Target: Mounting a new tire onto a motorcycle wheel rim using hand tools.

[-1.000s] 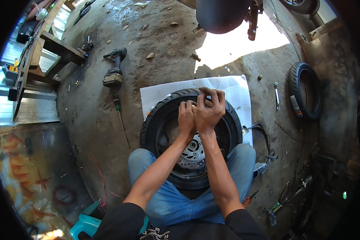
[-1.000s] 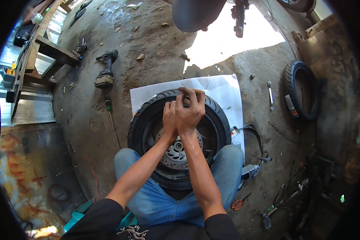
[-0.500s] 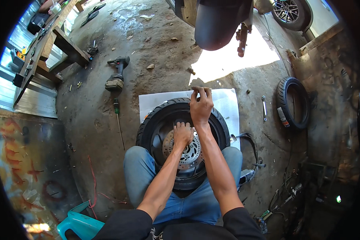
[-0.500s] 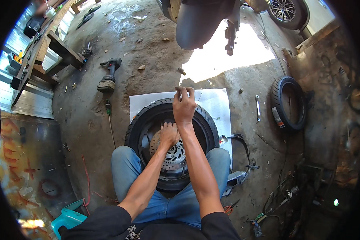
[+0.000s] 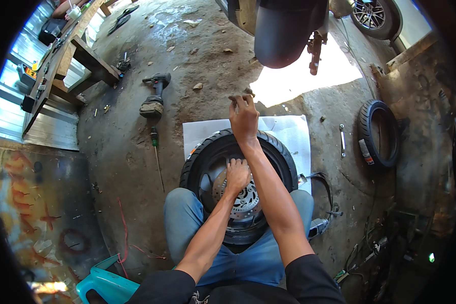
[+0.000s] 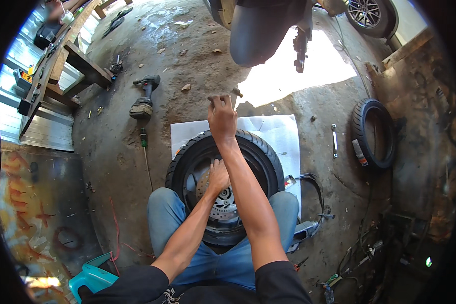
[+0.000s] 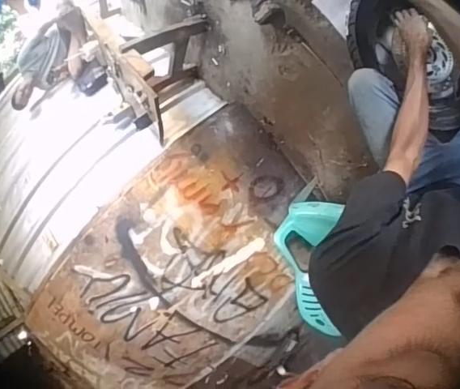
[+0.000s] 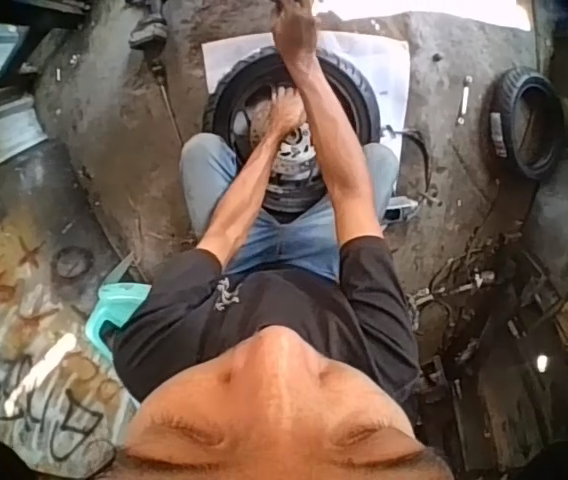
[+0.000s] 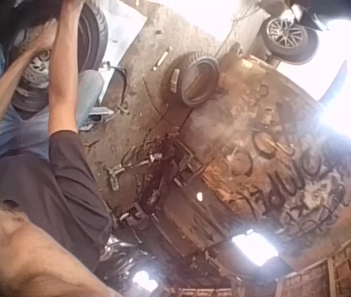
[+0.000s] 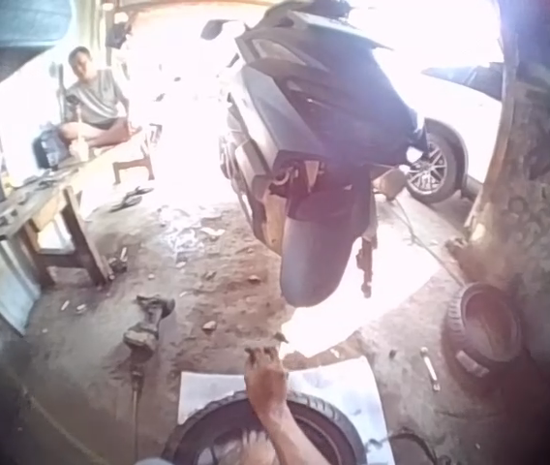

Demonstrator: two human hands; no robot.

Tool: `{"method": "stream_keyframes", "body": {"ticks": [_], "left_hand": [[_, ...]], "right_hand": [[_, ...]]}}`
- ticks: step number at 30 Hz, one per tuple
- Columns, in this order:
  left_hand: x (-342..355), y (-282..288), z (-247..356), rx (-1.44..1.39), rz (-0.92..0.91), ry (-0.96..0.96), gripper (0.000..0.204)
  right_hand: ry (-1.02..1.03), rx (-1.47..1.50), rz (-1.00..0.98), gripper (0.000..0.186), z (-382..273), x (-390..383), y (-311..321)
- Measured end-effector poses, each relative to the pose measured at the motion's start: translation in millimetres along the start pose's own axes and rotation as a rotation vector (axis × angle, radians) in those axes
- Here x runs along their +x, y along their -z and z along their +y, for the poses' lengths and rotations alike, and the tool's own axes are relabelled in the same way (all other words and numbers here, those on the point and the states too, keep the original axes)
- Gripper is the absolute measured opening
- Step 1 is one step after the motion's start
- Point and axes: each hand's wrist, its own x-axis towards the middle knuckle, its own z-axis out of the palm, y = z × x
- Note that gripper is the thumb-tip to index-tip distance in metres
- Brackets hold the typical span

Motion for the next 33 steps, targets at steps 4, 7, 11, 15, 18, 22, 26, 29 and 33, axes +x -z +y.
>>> {"method": "stream_keyframes", "body": {"ticks": [4, 7, 11, 15, 18, 22, 26, 29, 33], "left_hand": [[-2, 4, 0, -0.019, 0.008, 0.015, 0.038], [-5, 10, 14, -0.056, -0.011, 0.051, 0.040], [-10, 7, 16, -0.090, -0.052, 0.096, 0.040], [-11, 12, 10, -0.158, 0.087, 0.045, 0.031], [-10, 25, 20, -0.192, 0.124, 0.062, 0.028], [-7, 24, 20, -0.192, 0.127, 0.077, 0.029], [-6, 26, 20, -0.193, 0.104, 0.101, 0.030], [-6, 27, 21, -0.182, 0.110, 0.095, 0.032], [-6, 20, 26, -0.153, 0.145, 0.078, 0.036]], "right_hand": [[-0.005, -0.131, 0.023, 0.013, 7, 19, -24], [-0.096, -0.074, -0.014, 0.014, 60, 51, -29], [-0.130, -0.139, -0.187, 0.013, 98, 61, -29], [-0.132, -0.145, -0.164, 0.013, 114, 77, -49], [-0.084, -0.063, -0.210, 0.013, 128, 79, -59], [-0.089, -0.068, -0.240, 0.013, 141, 78, -74], [-0.077, -0.051, -0.263, 0.014, 155, 78, -87], [-0.109, -0.045, -0.253, 0.014, 163, 79, -91], [-0.087, -0.032, -0.240, 0.015, 168, 79, -89]]}}
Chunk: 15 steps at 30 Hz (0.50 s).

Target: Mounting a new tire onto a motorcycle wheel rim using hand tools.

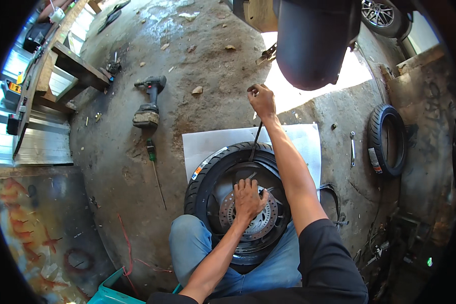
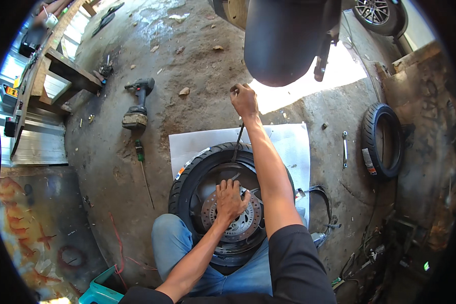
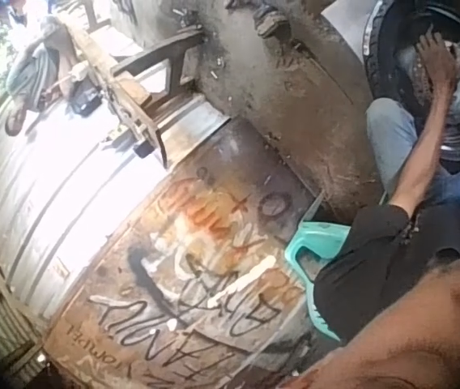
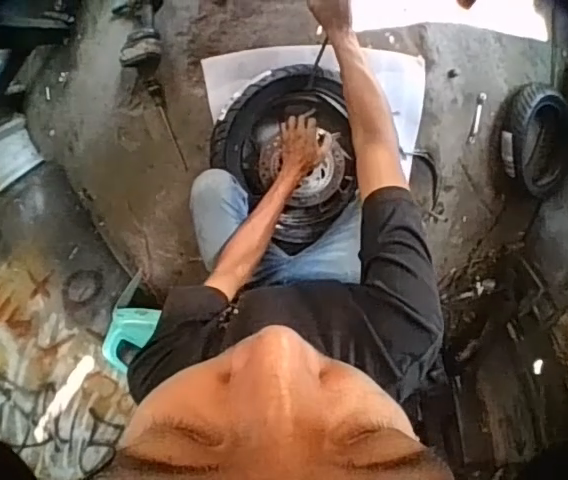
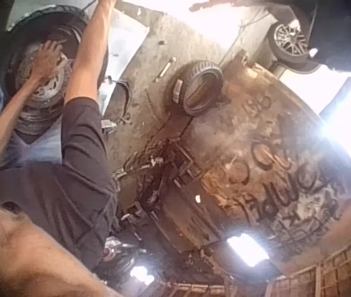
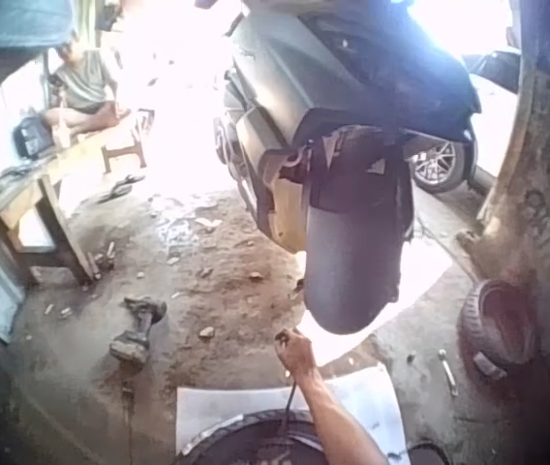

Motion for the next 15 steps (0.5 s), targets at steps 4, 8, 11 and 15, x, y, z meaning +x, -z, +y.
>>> {"method": "stream_keyframes", "body": {"ticks": [4, 8, 11, 15], "left_hand": [[-1, 0, 4, 0.031, 0.032, 0.021, 0.039], [-2, -2, 6, 0.041, 0.015, 0.056, 0.042], [-1, -8, 6, 0.085, 0.058, 0.021, 0.044], [-5, -5, -3, 0.139, 0.043, 0.051, 0.047]], "right_hand": [[0.029, -0.005, -0.055, 0.015, -29, -9, 25], [-0.001, -0.404, -0.360, 0.029, -63, -22, 57], [0.085, -0.605, -0.519, 0.037, -71, -38, 84], [-0.007, -0.608, -0.948, 0.046, -91, -102, 132]]}}
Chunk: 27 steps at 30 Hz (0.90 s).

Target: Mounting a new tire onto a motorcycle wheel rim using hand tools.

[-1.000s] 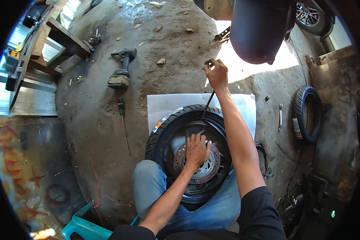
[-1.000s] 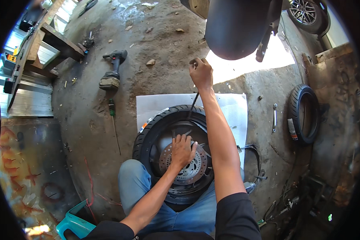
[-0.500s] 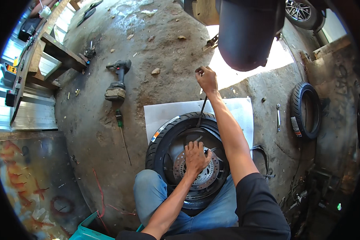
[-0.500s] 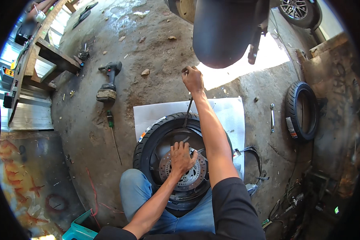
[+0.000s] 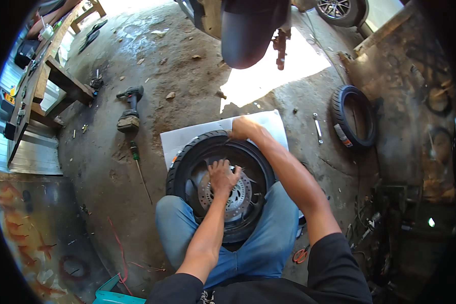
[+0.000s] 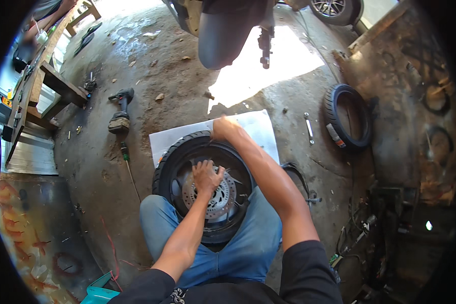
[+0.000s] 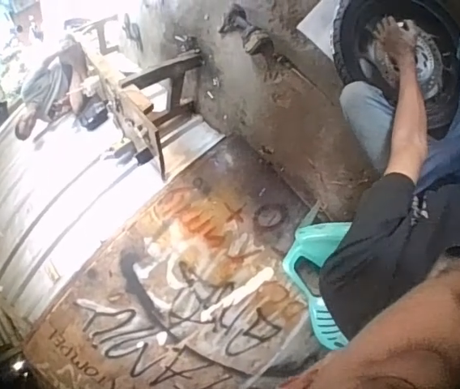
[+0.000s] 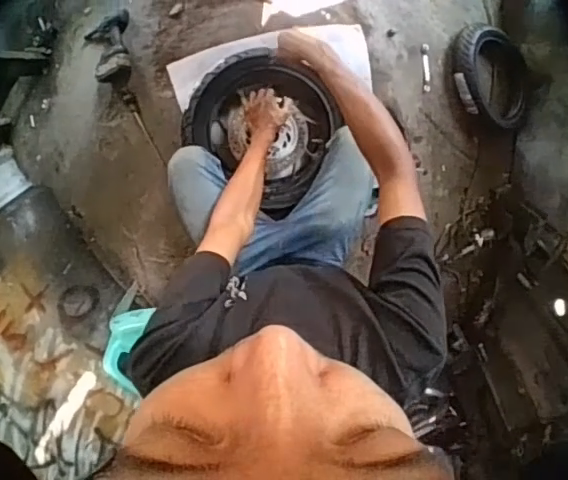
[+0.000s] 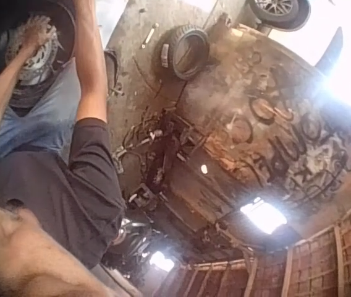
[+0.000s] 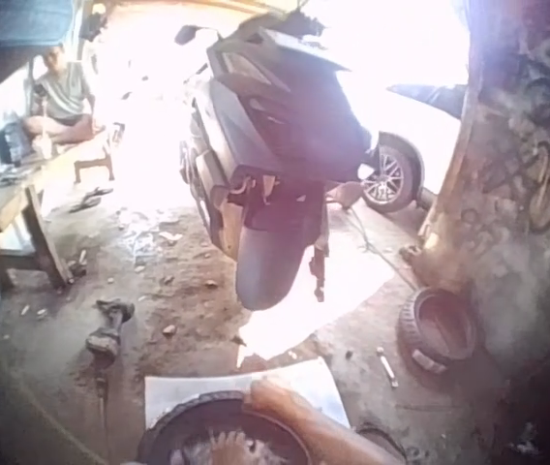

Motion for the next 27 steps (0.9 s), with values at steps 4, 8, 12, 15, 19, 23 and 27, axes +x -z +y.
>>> {"method": "stream_keyframes", "body": {"ticks": [4, 8, 12, 15, 19, 23, 27], "left_hand": [[4, -3, 2, 0.021, -0.029, -0.013, 0.051], [4, -3, 4, -0.030, -0.014, -0.042, 0.047], [13, 1, -2, -0.297, 0.131, 0.041, 0.037], [56, 24, 31, -0.643, 0.174, -0.179, 0.030], [125, 34, 76, -0.581, -0.045, -0.293, 0.040], [178, 1, 104, -0.129, -0.647, -0.359, 0.063], [200, -41, 112, 0.358, -0.975, -0.402, 0.069]], "right_hand": [[-0.137, 0.305, 0.105, 0.044, 5, -112, -75], [-0.550, 0.822, 0.723, 0.027, -47, -197, -152], [-0.617, 0.911, 0.742, 0.030, -84, -200, -192], [-0.811, 0.893, 0.775, 0.032, -73, -197, -197], [-0.837, 0.915, 0.711, 0.040, -64, -193, -204], [-0.915, 1.266, 0.672, 0.044, -60, -185, -216], [-0.930, 1.328, 0.692, 0.044, -59, -170, -252]]}}
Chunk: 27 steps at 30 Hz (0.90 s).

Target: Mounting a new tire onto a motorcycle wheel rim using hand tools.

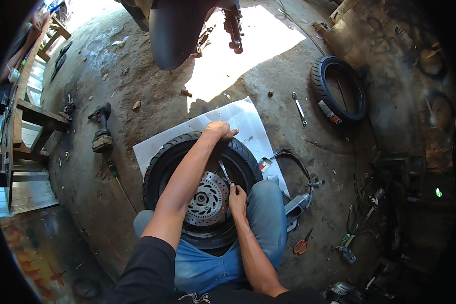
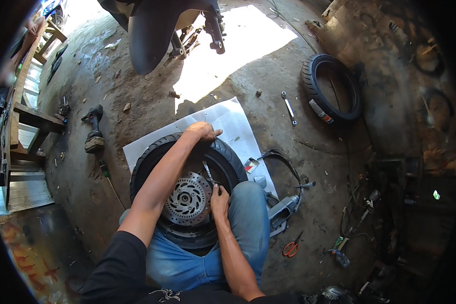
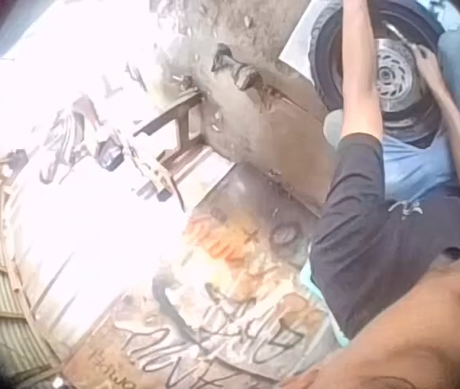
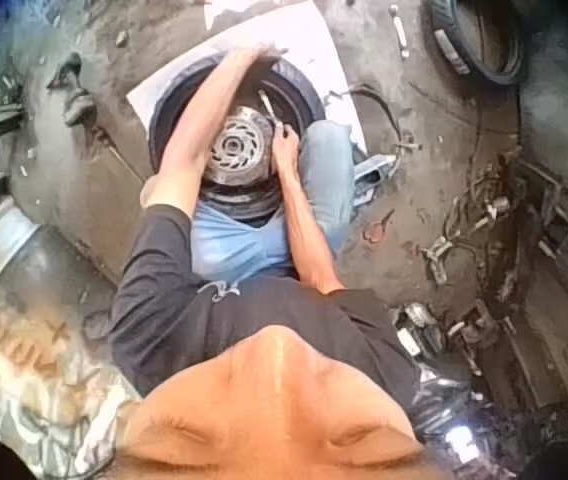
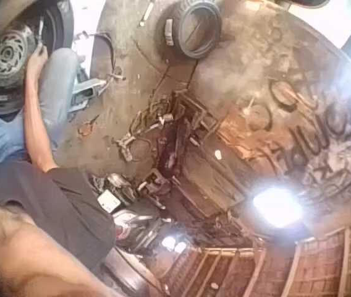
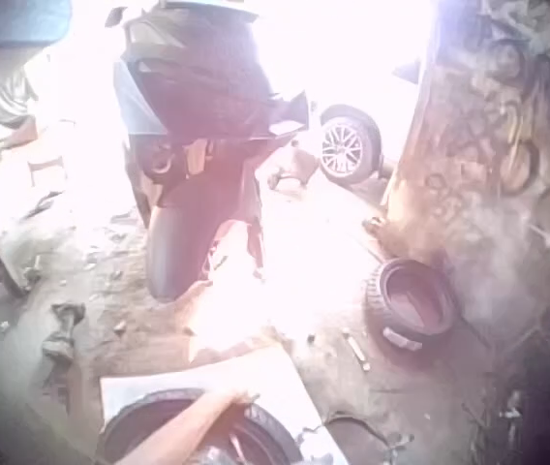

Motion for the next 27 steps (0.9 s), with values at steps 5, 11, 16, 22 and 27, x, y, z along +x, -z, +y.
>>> {"method": "stream_keyframes", "body": {"ticks": [5, 11, 16, 22, 27], "left_hand": [[14, -4, -6, -0.056, -0.175, 0.083, 0.071], [13, 0, 6, -0.046, -0.134, 0.083, 0.070], [8, -5, 1, -0.057, -0.112, 0.096, 0.069], [6, -13, -10, -0.058, -0.060, 0.069, 0.070], [-48, -37, -26, -0.293, 0.383, -0.228, 0.048]], "right_hand": [[-0.004, -0.111, 0.021, 0.042, -18, -7, 0], [-0.033, 0.012, -0.006, 0.040, -14, 5, 2], [-0.022, -0.071, 0.005, 0.035, -52, -9, 4], [0.283, -0.342, 0.108, 0.027, -70, -32, -8], [0.447, -0.184, 0.038, 0.033, -68, -57, -22]]}}
